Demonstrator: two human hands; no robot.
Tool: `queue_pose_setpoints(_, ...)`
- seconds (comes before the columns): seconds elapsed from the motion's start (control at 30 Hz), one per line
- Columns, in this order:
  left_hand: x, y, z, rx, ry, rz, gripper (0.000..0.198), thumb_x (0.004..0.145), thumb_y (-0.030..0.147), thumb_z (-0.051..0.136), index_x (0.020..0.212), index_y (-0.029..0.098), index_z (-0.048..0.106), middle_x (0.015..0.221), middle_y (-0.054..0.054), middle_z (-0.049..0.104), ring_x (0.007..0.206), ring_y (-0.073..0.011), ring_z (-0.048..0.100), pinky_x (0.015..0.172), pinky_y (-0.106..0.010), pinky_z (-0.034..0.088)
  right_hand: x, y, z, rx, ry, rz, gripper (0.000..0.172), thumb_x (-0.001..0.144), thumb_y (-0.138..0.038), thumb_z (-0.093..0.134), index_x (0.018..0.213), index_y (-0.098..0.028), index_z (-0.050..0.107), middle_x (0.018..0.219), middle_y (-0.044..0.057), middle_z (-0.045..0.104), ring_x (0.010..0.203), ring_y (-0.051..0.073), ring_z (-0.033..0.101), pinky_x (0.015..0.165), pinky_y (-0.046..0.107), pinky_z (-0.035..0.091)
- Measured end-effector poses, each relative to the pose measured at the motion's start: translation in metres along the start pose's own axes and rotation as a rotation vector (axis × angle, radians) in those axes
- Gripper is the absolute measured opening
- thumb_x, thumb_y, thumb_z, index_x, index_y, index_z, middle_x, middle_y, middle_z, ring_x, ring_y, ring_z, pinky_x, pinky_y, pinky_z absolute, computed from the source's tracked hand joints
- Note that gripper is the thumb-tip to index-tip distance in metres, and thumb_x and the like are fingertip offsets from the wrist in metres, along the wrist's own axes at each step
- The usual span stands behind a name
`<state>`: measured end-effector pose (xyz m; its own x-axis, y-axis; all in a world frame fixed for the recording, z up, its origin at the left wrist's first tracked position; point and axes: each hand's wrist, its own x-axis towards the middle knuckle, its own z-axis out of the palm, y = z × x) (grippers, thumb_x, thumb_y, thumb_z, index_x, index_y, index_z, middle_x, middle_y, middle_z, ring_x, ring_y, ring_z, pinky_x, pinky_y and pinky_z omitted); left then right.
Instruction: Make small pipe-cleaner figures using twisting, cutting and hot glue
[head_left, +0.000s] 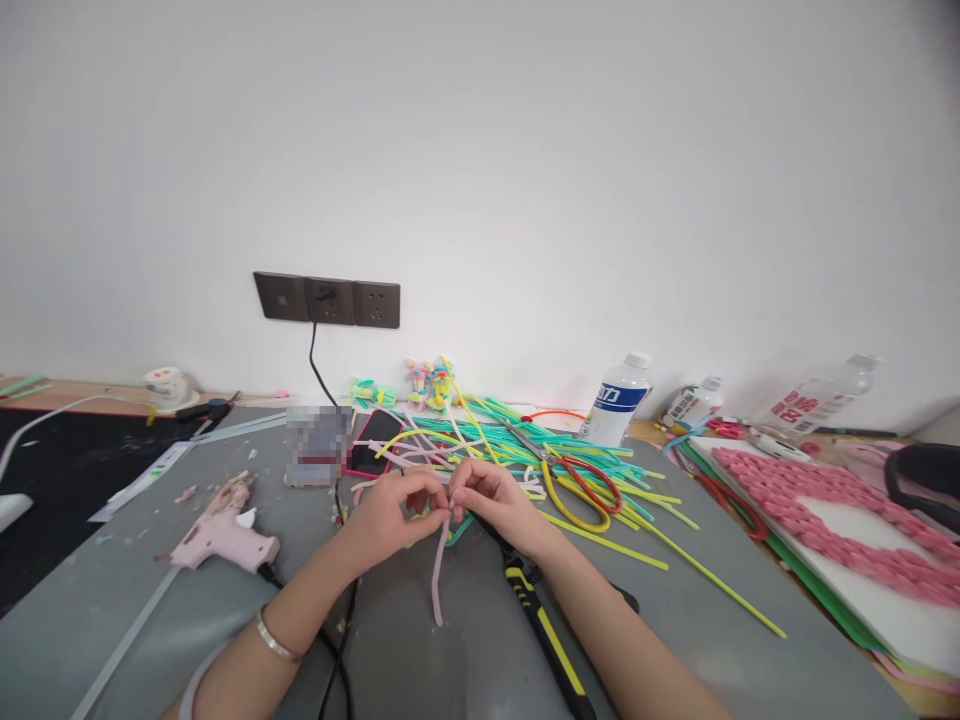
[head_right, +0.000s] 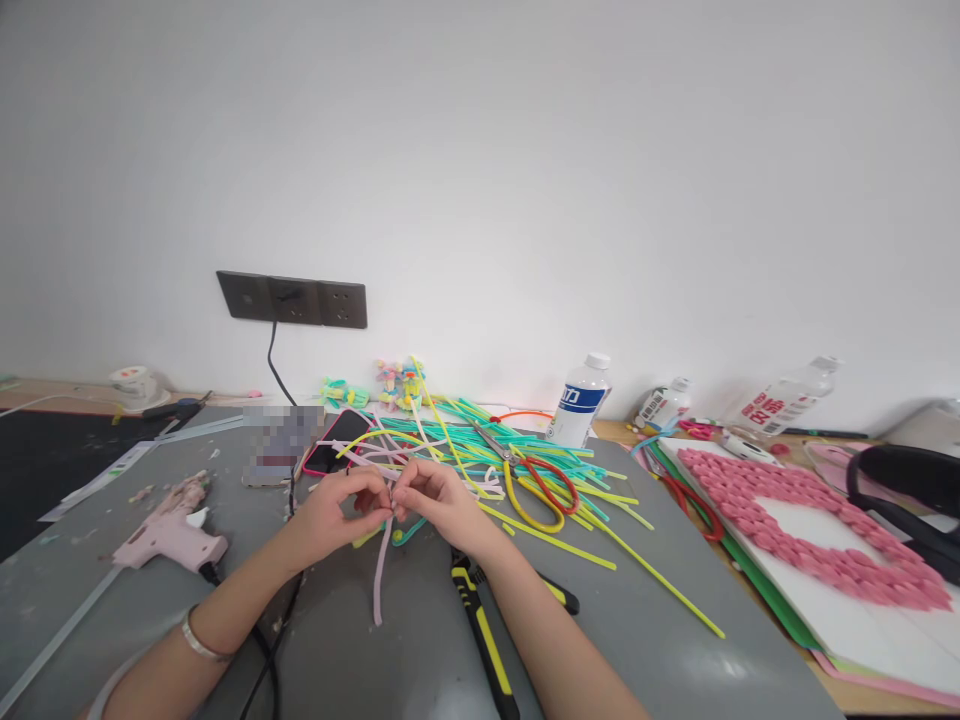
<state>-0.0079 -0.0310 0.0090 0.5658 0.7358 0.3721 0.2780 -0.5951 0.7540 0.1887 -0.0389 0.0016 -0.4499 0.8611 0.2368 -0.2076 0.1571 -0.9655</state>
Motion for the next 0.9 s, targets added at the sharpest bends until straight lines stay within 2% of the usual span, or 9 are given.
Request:
queue_pose_setpoints(0.27,-0.002,-0.003,0.005,0.054,0.073,0.088,0.009,0.084,0.014,0.06,0.077,0.019,0.064,0.074,0.0,0.064,0.065,-0.0114,0.052,0.062,-0.022,0.04,0.0,-0.003,0.001,0.025,-0.017,-0.016,0.035,0.087,-0.049,0.07,0.077,-0.018,0.058,0.07,-0.002,0.06,0.061,0.011,0.06,0.063,0.026,0.05)
queue_pose_setpoints(0.37,-0.002,-0.002,0.006,0.048,0.086,0.085,0.01,0.079,0.011,0.059,0.074,0.018,0.061,0.071,0.001,0.062,0.063,-0.0111,0.051,0.061,-0.022,0.039,-0.001,-0.002,0.001,0.039,-0.029,-0.013,0.034,0.087,-0.047,0.07,0.076,-0.018,0.057,0.071,-0.001,0.062,0.062,0.012,0.062,0.065,0.027,0.051)
queue_pose_setpoints(0.5,-0.001,0.003,0.005,-0.013,0.05,0.019,0.009,0.075,0.011,0.058,0.071,0.018,0.06,0.068,0.002,0.06,0.062,-0.0108,0.048,0.06,-0.022,0.039,-0.001,0.001,0.0,0.044,-0.023,0.002,0.033,0.088,-0.047,0.069,0.076,-0.018,0.058,0.07,-0.001,0.064,0.064,0.012,0.061,0.067,0.027,0.05)
queue_pose_setpoints(0.6,-0.001,0.008,0.003,-0.119,-0.004,-0.056,0.006,0.079,0.017,0.058,0.073,0.017,0.059,0.071,0.001,0.06,0.062,-0.0108,0.048,0.06,-0.022,0.039,0.0,0.004,-0.001,0.053,-0.02,-0.005,0.033,0.089,-0.048,0.069,0.076,-0.018,0.06,0.069,0.0,0.063,0.066,0.013,0.059,0.069,0.027,0.048)
queue_pose_setpoints(0.7,-0.001,0.012,0.003,-0.228,-0.044,-0.109,0.013,0.086,0.026,0.056,0.077,0.017,0.058,0.076,-0.001,0.06,0.064,-0.0117,0.049,0.06,-0.023,0.039,0.001,0.008,-0.002,0.078,-0.01,-0.002,0.035,0.087,-0.049,0.07,0.074,-0.019,0.059,0.068,-0.001,0.062,0.066,0.013,0.056,0.069,0.027,0.045)
queue_pose_setpoints(0.9,-0.004,0.011,0.004,-0.293,-0.106,-0.079,0.024,0.095,0.037,0.05,0.082,0.017,0.054,0.085,-0.004,0.057,0.075,-0.0149,0.049,0.066,-0.026,0.04,0.001,0.01,0.001,0.21,-0.011,0.061,0.039,0.081,-0.053,0.075,0.071,-0.02,0.056,0.063,-0.003,0.056,0.062,0.013,0.05,0.067,0.027,0.042)
